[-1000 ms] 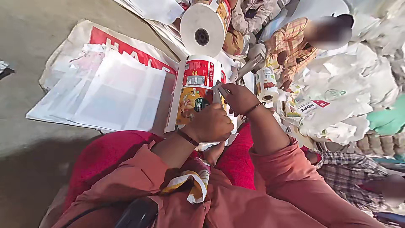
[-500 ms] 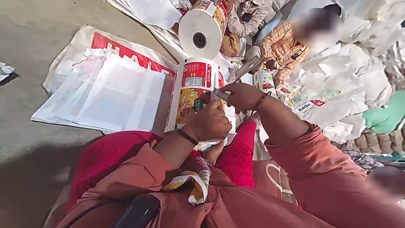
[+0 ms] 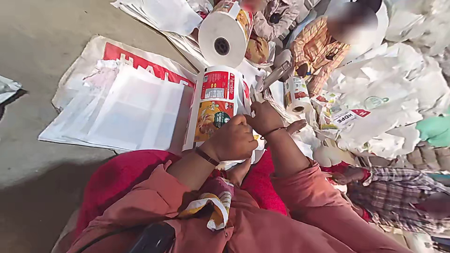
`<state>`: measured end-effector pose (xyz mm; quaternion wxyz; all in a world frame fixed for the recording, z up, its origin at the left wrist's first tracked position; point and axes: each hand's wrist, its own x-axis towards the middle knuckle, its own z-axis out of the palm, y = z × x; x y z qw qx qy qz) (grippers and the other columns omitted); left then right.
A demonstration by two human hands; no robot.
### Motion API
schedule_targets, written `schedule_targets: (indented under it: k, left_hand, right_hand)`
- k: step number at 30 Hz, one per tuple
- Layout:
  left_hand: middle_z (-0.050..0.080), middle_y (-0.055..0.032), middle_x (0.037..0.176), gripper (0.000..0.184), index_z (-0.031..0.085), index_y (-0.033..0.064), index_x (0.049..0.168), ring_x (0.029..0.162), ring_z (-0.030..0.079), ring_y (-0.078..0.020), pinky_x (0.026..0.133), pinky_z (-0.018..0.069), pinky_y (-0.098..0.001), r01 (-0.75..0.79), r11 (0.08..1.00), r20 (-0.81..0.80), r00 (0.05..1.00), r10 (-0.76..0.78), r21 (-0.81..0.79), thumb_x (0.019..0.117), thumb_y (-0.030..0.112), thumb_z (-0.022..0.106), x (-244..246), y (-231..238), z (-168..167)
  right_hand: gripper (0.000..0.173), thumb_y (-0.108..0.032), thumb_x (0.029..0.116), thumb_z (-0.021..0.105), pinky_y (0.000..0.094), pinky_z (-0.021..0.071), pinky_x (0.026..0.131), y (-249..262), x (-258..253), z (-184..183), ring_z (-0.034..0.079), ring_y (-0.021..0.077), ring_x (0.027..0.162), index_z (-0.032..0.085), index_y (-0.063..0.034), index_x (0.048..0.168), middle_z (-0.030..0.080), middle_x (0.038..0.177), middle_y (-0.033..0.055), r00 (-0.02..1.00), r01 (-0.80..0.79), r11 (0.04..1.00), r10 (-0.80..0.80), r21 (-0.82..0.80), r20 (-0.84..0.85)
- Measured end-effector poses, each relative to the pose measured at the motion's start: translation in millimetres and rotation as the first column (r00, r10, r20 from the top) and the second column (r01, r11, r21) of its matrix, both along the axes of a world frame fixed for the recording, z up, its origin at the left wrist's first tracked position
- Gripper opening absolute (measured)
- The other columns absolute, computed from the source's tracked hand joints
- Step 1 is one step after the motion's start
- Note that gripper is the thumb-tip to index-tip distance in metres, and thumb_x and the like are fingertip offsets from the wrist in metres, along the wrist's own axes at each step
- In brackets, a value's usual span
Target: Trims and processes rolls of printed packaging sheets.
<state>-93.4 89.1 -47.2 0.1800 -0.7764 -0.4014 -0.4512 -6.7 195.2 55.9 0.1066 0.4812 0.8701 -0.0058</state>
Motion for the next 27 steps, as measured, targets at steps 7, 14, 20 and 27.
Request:
schedule_targets:
  k: [7,14,20,27]
  left_hand:
    - [0.070,-0.0024,0.077,0.018,0.077,0.0170,0.097,0.079,0.068,-0.0219,0.097,0.0485,-0.0507,-0.114,0.978,0.074,0.989,0.128,-0.175,0.1001,0.025,0.062,3.5,3.9,-1.8]
    - [0.068,-0.0055,0.131,0.031,0.075,0.0165,0.115,0.136,0.054,-0.0309,0.116,0.0334,-0.0619,-0.328,0.717,0.043,0.894,0.446,-0.615,0.0962,0.039,0.065,3.1,9.3,8.7]
    - [0.050,-0.0017,0.156,0.035,0.074,0.0268,0.122,0.154,0.027,-0.0349,0.119,0.0105,-0.0732,-0.295,0.619,-0.058,0.926,0.374,-0.728,0.0962,0.047,0.061,1.5,10.7,16.8]
    - [0.016,-0.0010,0.173,0.023,0.081,0.0282,0.098,0.159,0.005,-0.0346,0.124,0.0063,-0.0663,-0.217,0.778,0.002,0.963,0.270,-0.589,0.0982,0.036,0.059,-1.4,10.8,10.5]
  right_hand:
    - [0.029,-0.024,0.1016,0.057,0.0576,0.0553,0.079,12.5,15.3,5.6,0.067,0.0366,0.098,0.070,-0.0010,0.091,0.065,0.108,0.0208,1.000,0.031,0.999,-0.031,0.045,-0.005]
    - [0.029,-0.024,0.1008,0.059,0.0566,0.0533,0.074,33.2,41.0,-0.6,0.065,0.0352,0.089,0.067,-0.0015,0.084,0.062,0.097,0.0191,0.988,0.052,0.996,-0.040,0.073,-0.152]
    - [0.033,-0.027,0.1006,0.062,0.0536,0.0509,0.072,26.7,26.1,2.7,0.062,0.0308,0.082,0.066,-0.0029,0.078,0.061,0.088,0.0149,0.976,-0.058,0.995,0.041,-0.078,-0.212]
    - [0.027,-0.020,0.1093,0.045,0.0329,0.0515,0.053,38.0,11.4,-6.9,0.058,0.0135,0.055,0.068,-0.0068,0.111,0.064,0.076,0.0066,0.861,-0.058,0.886,-0.189,-0.460,-0.472]
